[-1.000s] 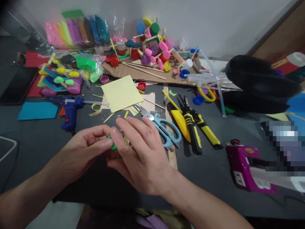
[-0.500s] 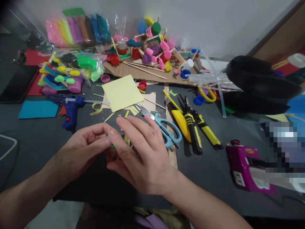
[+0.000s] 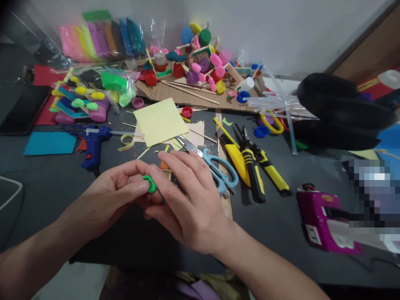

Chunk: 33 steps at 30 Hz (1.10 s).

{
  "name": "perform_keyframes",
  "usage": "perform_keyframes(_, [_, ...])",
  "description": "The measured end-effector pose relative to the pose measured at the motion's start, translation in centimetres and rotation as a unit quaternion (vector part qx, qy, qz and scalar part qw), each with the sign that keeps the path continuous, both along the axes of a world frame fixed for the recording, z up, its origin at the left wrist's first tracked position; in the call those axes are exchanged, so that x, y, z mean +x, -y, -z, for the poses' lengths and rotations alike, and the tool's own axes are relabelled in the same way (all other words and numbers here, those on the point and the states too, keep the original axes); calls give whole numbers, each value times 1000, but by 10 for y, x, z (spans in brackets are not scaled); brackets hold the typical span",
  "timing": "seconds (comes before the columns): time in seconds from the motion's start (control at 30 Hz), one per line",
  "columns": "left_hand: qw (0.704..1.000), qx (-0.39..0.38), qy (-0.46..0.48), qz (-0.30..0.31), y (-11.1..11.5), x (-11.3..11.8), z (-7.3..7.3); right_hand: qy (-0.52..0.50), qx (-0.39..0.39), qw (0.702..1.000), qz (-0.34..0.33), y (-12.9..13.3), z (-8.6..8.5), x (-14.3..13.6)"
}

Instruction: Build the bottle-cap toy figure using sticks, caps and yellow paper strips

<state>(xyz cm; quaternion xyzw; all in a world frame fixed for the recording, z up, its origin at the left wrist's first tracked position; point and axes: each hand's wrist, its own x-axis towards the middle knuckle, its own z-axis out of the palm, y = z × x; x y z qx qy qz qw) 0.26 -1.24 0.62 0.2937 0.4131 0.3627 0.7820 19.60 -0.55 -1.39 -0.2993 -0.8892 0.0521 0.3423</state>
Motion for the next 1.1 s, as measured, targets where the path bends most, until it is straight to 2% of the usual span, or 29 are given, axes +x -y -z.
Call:
perform_keyframes(0.17, [1000,-8,13,-19,1,0,2,-2,-1,1000,-5,2,0,-2])
perform_keyframes(0.53, [1000,2,15,10,1,-1,3,-1,-12,1000,-17,1,2,-4])
perform_keyframes(1.1, [1000,18,5,-14,2,-1,4,11,-1,1000,-12,2,2,-6])
